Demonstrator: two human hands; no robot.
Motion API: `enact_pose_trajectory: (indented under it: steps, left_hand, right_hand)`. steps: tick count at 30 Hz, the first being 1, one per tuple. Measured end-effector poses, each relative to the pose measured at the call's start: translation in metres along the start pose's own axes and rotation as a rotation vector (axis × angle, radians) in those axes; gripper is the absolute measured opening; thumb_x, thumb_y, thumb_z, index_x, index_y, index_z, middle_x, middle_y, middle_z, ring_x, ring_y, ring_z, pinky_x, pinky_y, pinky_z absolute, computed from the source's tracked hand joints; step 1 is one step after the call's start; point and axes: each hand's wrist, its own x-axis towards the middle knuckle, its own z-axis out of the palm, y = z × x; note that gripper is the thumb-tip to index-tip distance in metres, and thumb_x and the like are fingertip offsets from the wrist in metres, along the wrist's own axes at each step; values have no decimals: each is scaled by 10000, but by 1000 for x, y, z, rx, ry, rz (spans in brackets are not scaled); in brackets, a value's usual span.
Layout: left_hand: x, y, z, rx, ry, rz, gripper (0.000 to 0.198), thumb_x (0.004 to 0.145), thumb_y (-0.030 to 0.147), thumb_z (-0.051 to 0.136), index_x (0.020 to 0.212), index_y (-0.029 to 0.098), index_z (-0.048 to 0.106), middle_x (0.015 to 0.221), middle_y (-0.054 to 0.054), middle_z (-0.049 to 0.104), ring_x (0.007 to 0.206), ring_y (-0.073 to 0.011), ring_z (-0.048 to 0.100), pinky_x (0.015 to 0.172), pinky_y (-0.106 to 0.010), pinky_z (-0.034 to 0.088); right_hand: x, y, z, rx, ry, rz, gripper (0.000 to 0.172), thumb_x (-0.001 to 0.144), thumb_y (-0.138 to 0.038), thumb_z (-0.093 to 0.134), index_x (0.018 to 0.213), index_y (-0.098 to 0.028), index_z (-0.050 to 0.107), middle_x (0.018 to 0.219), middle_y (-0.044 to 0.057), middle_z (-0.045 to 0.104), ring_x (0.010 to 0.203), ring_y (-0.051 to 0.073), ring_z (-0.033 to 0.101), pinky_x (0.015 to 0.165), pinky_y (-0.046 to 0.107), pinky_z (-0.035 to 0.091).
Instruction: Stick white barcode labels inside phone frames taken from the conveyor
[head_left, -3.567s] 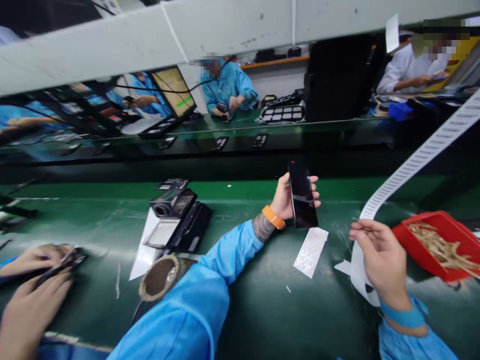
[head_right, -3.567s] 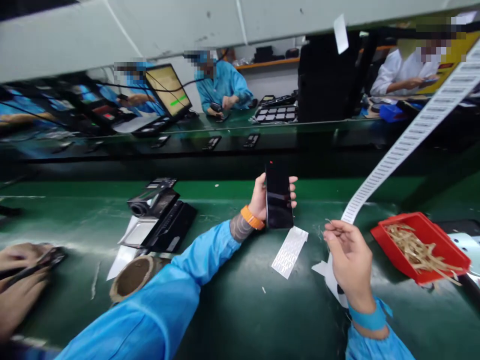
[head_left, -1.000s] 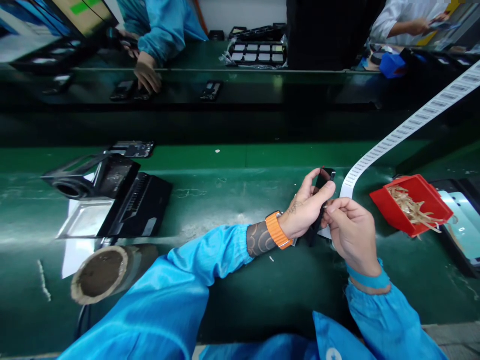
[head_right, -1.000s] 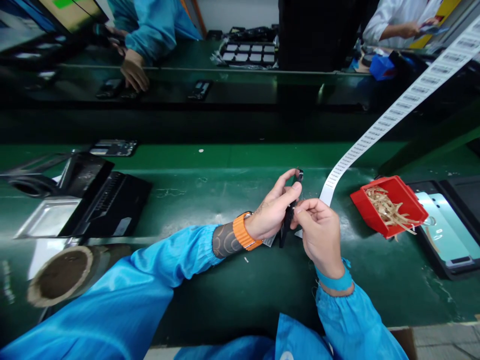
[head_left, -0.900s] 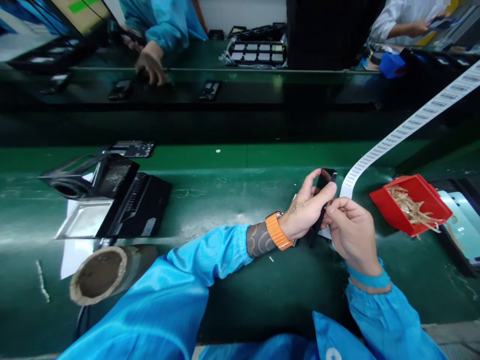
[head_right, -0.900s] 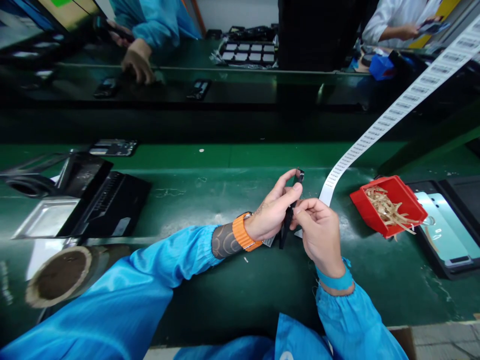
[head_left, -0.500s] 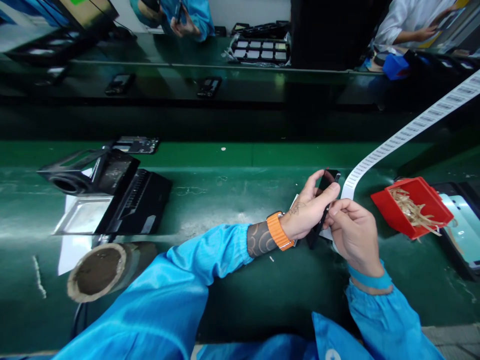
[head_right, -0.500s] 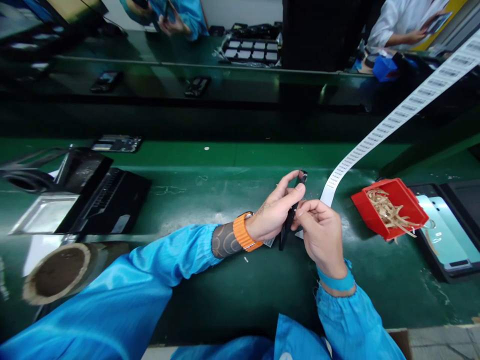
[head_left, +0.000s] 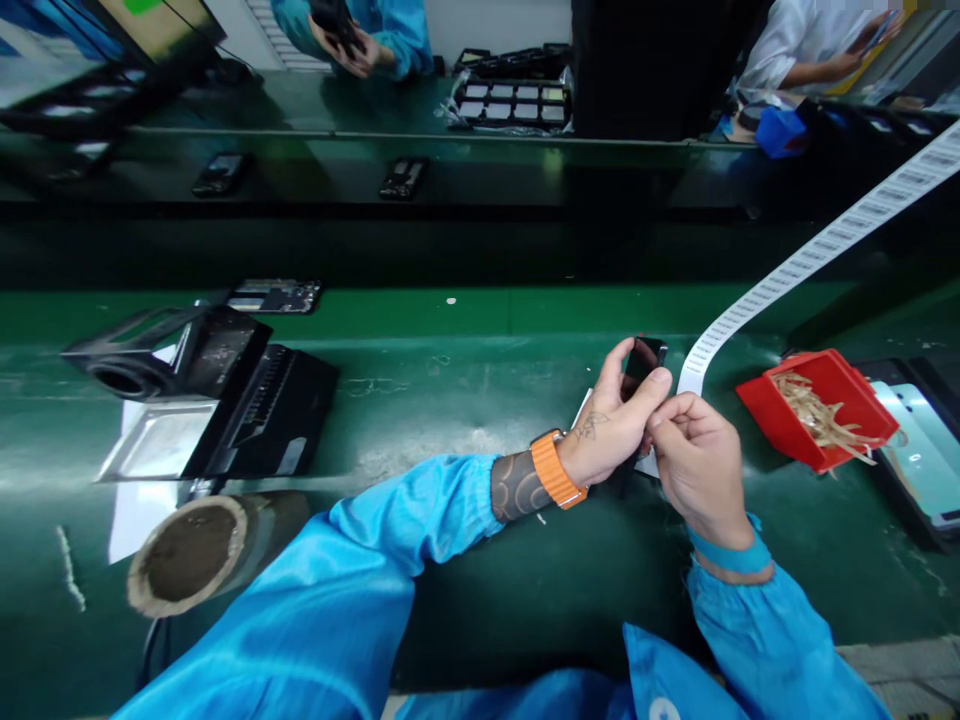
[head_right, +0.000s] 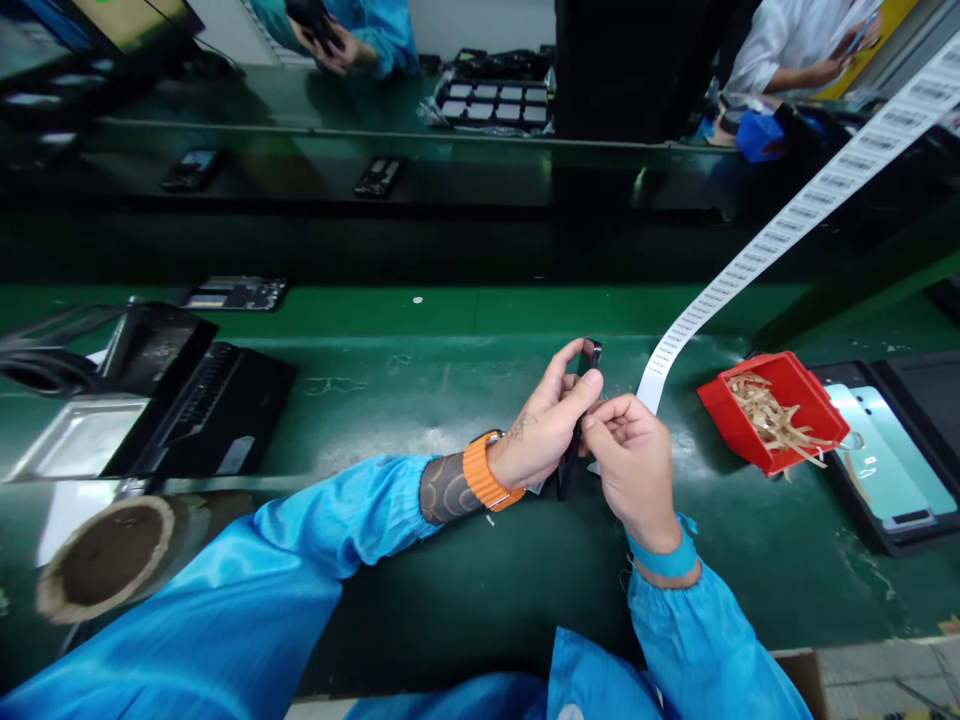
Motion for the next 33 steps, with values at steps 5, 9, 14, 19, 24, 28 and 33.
enact_pose_trajectory:
  steps: [5, 9, 14, 19, 24, 28, 33]
  left_hand:
    - [7, -10, -7, 111, 26, 165, 679, 898, 457, 670, 1493, 289, 388, 976, -16, 574, 674, -82, 533, 587, -195, 469]
    - [13, -13, -10, -27, 80, 284, 639, 899, 420, 690, 1470, 302, 429, 1014, -19, 578, 931, -120, 565, 835, -229, 484]
    - [10, -11, -11, -67, 15, 309, 699, 874, 478, 713, 1485, 346, 401, 1087, -25, 562, 964, -128, 558, 869, -260, 483]
    - [10, -14, -15, 41, -82, 413, 769, 869, 535, 697, 1522, 319, 352, 1166, -54, 552, 1067, -166, 555, 994, -322, 455]
    - [9, -17, -15, 27, -240, 350, 743, 902, 591, 621, 1533, 286, 373, 1308, -93, 576, 1244, -228, 539, 1087, -380, 411]
    - [8, -14, -13, -106, -306, 133, 764, 868, 697, 579, 1404, 153, 550, 1309, -159, 625, 1253, -301, 568, 1049, -407, 451]
    - [19, 0, -20, -338, -452, -314, 829, 937, 743, 294, 1232, 65, 669, 1158, -211, 703, 1170, -353, 630, 1012, -463, 467]
  right_hand:
    - [-1, -3, 7, -71, 61, -105, 305, 816, -256, 744, 1033, -220, 531, 747, -18, 651, 613, 151, 640, 538, 247, 510]
    - [-8, -3, 12, -201, 243, -364, 354, 811, -204, 757, 1063, -249, 513, 908, 0, 608, 748, 154, 629, 651, 283, 529]
    - [-16, -4, 17, -503, 189, -549, 60, 902, -198, 662, 945, -235, 644, 893, 27, 611, 752, 174, 592, 668, 315, 506]
    - [-16, -8, 15, -470, 133, -466, 68, 901, -162, 637, 945, -214, 638, 875, 14, 617, 751, 157, 591, 668, 292, 496]
    - [-16, -7, 15, -463, 95, -409, 77, 879, -150, 637, 848, -204, 591, 772, -17, 572, 662, 127, 544, 614, 265, 457]
    - [-17, -13, 14, -507, 59, -454, 70, 892, -147, 618, 852, -201, 594, 770, -11, 579, 623, 119, 514, 579, 259, 440]
    - [-7, -21, -12, -582, 154, -558, 108, 912, -218, 635, 1019, -207, 647, 998, 68, 646, 870, 204, 616, 760, 354, 516]
